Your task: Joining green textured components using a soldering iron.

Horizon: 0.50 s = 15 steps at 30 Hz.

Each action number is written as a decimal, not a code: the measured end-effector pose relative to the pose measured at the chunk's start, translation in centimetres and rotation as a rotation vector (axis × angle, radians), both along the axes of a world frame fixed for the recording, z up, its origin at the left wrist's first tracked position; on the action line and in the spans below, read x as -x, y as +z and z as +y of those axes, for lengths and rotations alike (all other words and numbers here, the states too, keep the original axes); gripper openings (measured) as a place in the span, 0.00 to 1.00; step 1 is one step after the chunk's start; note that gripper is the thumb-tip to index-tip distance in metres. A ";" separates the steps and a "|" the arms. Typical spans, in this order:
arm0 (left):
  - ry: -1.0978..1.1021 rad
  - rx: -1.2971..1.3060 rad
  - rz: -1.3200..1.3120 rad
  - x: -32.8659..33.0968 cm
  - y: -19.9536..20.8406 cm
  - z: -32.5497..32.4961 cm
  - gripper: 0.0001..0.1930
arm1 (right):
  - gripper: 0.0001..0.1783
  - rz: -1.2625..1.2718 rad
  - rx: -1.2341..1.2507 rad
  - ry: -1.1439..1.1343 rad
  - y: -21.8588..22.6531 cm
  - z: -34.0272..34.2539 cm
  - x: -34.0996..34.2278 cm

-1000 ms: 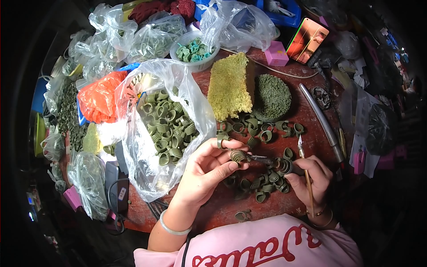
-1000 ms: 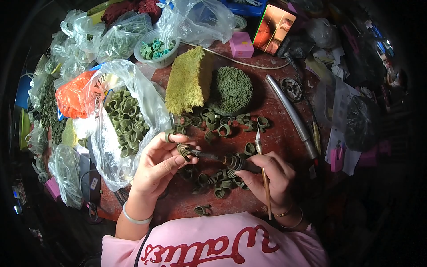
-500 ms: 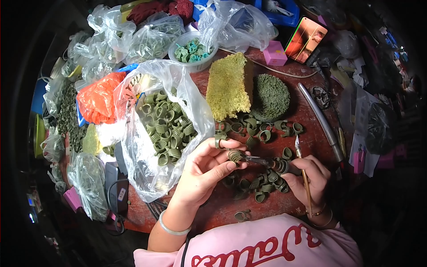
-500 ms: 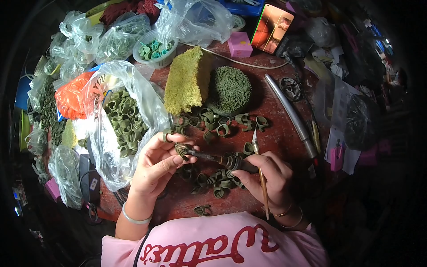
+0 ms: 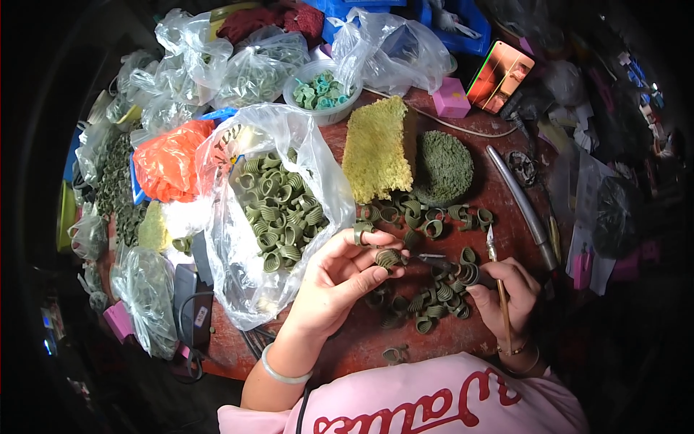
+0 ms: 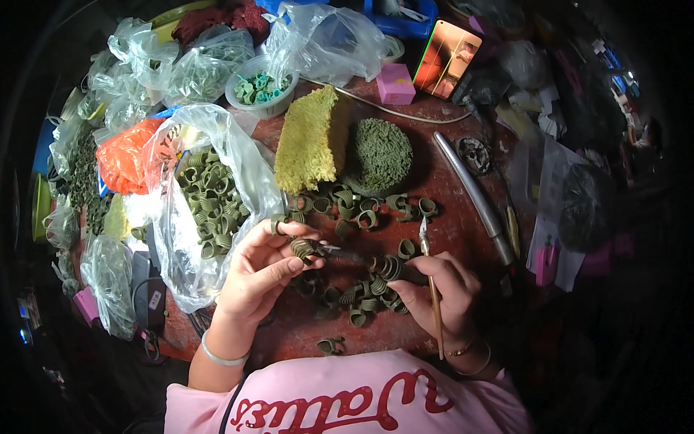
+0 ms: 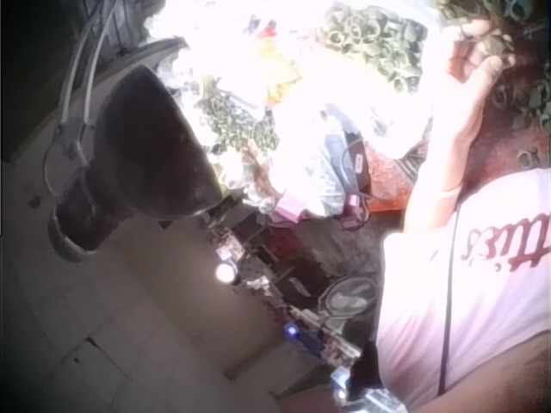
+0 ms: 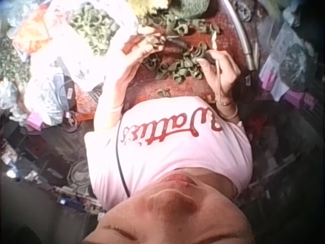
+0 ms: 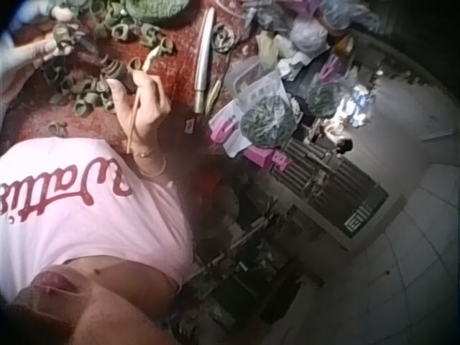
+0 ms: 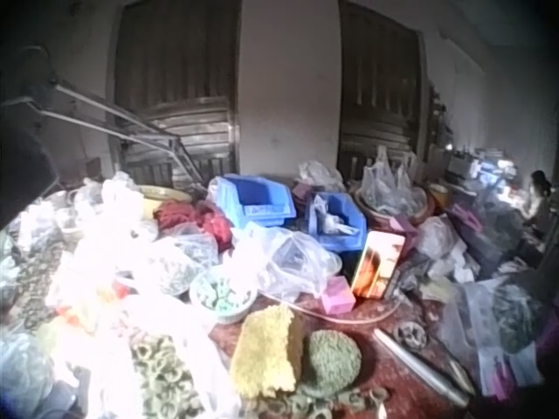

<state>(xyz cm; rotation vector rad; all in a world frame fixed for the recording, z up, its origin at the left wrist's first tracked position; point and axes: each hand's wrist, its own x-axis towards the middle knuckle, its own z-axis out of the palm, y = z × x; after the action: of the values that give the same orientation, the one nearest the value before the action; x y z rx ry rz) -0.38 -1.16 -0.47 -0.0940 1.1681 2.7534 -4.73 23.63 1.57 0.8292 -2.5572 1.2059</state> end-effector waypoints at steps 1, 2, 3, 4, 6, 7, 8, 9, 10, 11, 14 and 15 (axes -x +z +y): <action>0.036 0.012 -0.013 0.0 -0.1 0.2 0.19 | 0.14 -0.002 0.006 0.014 -0.1 0.0 0.0; 0.071 0.024 -0.026 -0.1 -0.2 0.3 0.19 | 0.14 -0.001 0.007 0.015 0.0 -0.1 0.0; 0.068 0.023 -0.025 0.0 -0.2 0.3 0.19 | 0.14 -0.006 -0.004 0.023 0.0 -0.1 0.0; 0.063 0.021 -0.020 0.0 -0.1 0.4 0.19 | 0.14 -0.012 -0.016 0.030 0.1 0.0 0.0; 0.046 0.015 -0.012 0.2 -0.2 0.4 0.19 | 0.13 0.033 -0.044 -0.052 -0.1 0.0 0.1; 0.034 0.008 -0.007 0.2 -0.3 0.2 0.18 | 0.13 0.077 -0.071 -0.131 -0.2 0.1 0.3; 0.022 0.000 -0.003 0.2 -0.4 0.2 0.18 | 0.11 0.090 -0.101 -0.213 -0.3 -0.1 0.5; 0.015 -0.001 0.000 0.1 -0.2 0.1 0.18 | 0.11 0.080 -0.107 -0.233 -0.7 0.0 1.0; 0.043 0.000 0.001 0.0 -0.1 0.1 0.18 | 0.10 0.070 -0.112 -0.252 -1.1 0.2 1.5; 0.071 0.002 0.001 -0.1 0.1 0.1 0.18 | 0.10 0.070 -0.130 -0.256 -1.1 0.4 1.8; 0.102 0.033 -0.010 0.1 0.0 0.3 0.17 | 0.10 0.071 -0.140 -0.290 -1.2 0.7 2.0; 0.098 0.032 -0.010 0.2 -0.1 0.4 0.17 | 0.10 0.070 -0.142 -0.294 -1.2 0.7 2.0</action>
<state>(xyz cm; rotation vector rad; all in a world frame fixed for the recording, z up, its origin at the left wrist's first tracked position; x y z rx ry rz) -0.56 -0.79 -0.59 -0.1734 1.2374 2.8143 -6.70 24.34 0.33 0.4861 -2.6144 0.9021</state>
